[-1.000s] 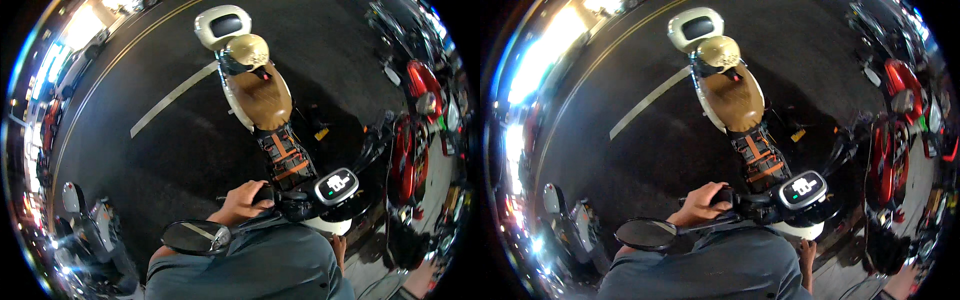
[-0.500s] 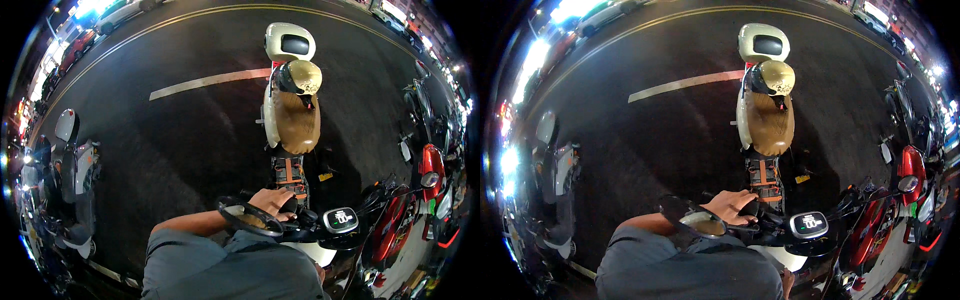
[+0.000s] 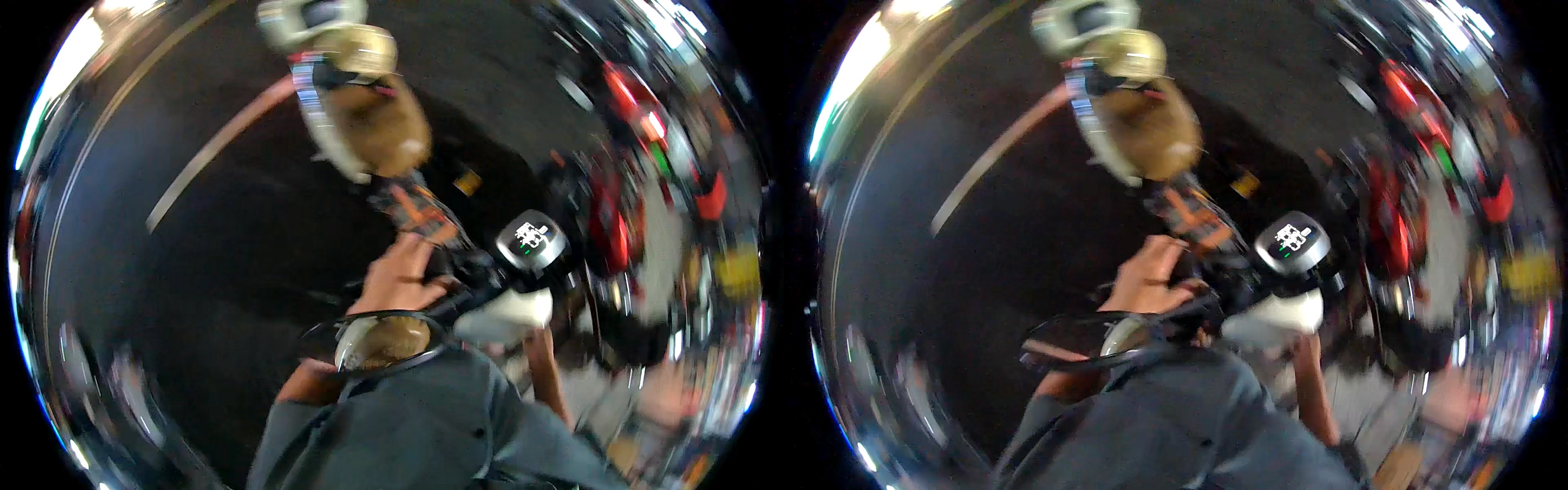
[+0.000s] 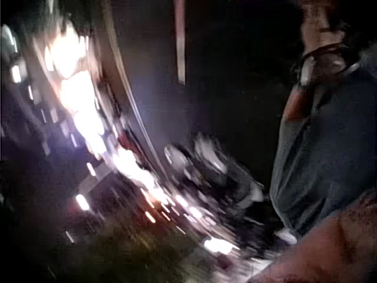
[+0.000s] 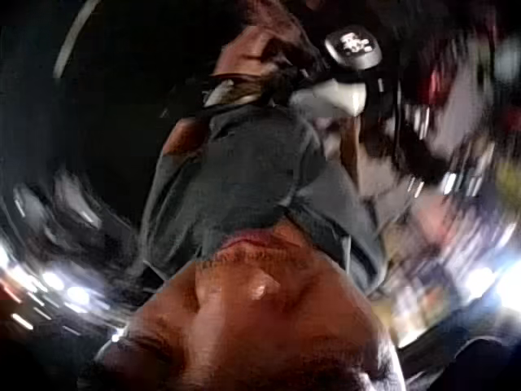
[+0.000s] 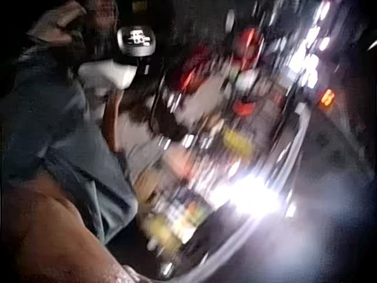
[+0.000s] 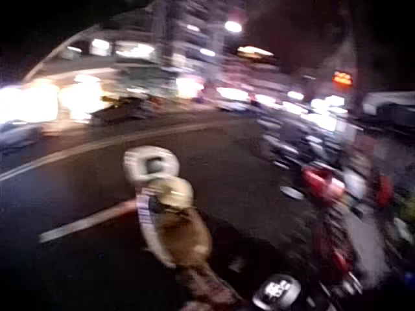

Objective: The person disconnects and reconnects electrical wires and a plastic panel on the front of a scooter.

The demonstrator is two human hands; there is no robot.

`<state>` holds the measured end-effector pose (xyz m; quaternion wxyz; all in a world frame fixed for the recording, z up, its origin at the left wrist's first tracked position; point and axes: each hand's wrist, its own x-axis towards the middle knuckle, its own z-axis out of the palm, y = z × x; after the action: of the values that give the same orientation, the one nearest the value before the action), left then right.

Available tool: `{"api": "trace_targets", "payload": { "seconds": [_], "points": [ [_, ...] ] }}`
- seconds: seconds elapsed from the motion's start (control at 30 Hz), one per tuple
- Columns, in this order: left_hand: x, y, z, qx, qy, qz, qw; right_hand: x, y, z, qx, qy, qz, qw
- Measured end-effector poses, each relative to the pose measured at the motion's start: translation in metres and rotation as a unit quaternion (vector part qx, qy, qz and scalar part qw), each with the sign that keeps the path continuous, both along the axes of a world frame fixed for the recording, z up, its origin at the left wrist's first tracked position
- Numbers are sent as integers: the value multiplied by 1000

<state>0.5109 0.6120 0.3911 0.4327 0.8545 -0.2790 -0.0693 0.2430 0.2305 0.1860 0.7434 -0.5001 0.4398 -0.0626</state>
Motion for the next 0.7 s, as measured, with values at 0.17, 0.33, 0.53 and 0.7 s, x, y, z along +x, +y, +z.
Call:
{"api": "trace_targets", "payload": {
  "seconds": [0.17,0.33,0.53,0.7],
  "points": [
    [-13,2,-7,-24,39,-55,997,16,31,9,-148,162,-112,969],
    [-5,3,4,-11,128,-146,981,18,65,27,-193,156,-213,945],
    [12,6,-6,15,59,-181,982,28,86,48,-120,146,-282,941],
    [8,-1,-1,14,67,-154,986,5,70,35,-122,123,-228,958]
  ]
}}
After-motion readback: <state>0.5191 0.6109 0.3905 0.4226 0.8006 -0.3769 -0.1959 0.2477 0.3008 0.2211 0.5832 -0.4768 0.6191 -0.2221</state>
